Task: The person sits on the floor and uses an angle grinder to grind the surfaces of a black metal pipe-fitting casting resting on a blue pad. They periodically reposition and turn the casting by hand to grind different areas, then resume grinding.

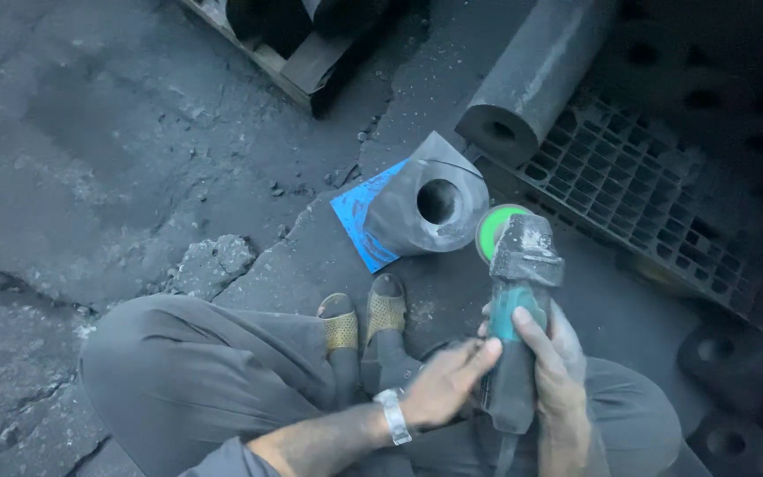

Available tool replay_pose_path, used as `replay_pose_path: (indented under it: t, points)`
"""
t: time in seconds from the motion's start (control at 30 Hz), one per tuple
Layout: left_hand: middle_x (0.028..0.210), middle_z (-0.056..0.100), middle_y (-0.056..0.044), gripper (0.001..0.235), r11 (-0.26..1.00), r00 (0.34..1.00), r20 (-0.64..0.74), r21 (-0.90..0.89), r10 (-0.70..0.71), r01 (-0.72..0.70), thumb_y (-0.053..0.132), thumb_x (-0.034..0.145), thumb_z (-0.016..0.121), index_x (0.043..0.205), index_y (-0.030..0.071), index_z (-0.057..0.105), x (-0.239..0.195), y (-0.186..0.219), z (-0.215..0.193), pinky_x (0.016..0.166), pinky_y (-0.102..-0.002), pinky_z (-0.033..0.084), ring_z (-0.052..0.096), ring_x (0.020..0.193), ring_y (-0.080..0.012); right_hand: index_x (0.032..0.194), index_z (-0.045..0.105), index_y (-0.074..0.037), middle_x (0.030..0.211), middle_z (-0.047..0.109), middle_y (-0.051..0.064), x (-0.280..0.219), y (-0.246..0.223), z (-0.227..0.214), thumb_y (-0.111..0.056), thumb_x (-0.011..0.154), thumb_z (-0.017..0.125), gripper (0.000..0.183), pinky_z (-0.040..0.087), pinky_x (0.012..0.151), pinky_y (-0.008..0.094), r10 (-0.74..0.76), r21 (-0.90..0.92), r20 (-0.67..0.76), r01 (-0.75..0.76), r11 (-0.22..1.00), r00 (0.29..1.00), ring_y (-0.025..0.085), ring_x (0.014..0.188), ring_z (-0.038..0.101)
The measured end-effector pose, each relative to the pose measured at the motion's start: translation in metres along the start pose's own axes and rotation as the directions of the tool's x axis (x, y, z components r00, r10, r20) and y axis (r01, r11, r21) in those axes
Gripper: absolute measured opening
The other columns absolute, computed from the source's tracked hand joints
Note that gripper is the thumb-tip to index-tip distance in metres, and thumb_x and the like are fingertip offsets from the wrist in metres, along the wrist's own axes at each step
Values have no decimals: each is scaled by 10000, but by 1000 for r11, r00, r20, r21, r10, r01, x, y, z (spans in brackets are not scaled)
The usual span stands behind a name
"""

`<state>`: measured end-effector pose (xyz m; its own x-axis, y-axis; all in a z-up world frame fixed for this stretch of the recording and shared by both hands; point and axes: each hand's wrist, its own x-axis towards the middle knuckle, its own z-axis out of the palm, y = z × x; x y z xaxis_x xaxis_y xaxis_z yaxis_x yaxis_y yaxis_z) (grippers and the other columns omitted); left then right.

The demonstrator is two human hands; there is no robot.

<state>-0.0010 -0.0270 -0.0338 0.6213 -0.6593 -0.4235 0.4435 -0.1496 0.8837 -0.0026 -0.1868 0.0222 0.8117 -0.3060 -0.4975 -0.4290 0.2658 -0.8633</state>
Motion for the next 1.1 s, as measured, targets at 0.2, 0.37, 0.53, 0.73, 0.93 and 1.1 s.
replay_pose_path:
  t: [0.2,0.37,0.53,0.73,0.93,1.1]
  points:
    - [1211,679,-252,703,989,991,-84,-99,102,-110,564,1054,316,1420,-4,511,-8,4,6,921,-427,512,671,1118,-400,1199,614,28,916,712,170,2,8,18,-298,918,673,434,580,724,370,108,-59,-30,-109,992,994,231,784,703]
    - [1232,694,-239,688,964,962,-251,-212,107,-162,546,1050,344,1429,-1,517,-22,20,-8,936,-416,520,695,1121,-379,1165,621,-2,927,724,113,15,6,47,-309,888,682,419,583,741,345,79,-161,60,-69,985,995,193,799,712]
    - [1285,683,-244,666,910,920,-359,-309,156,-275,534,1081,347,1414,-12,533,-21,24,-13,986,-416,504,678,1167,-374,1165,633,-9,895,718,115,25,2,57,-328,899,690,419,569,735,334,75,-262,157,-31,965,985,190,789,698]
    - [1201,685,-270,669,980,966,-216,-108,142,-168,542,1064,342,1415,10,545,-16,17,-12,896,-420,495,666,1081,-403,1153,642,28,884,724,141,4,6,45,-310,913,674,416,573,722,350,92,-32,-79,-94,995,993,216,773,703]
    - [1210,699,-266,668,951,956,-276,-258,98,-172,544,1046,356,1395,7,546,-27,24,-15,921,-425,506,685,1110,-403,1164,640,21,912,729,140,16,8,52,-259,905,690,385,582,750,352,36,-209,72,-20,978,997,211,795,709]
    - [1248,687,-241,682,948,972,-219,-283,84,-146,541,1044,364,1433,6,528,-29,19,-11,964,-397,503,677,1150,-376,1179,638,9,1000,762,112,4,11,41,-271,918,649,383,571,809,321,34,-233,-34,-41,971,999,175,865,716]
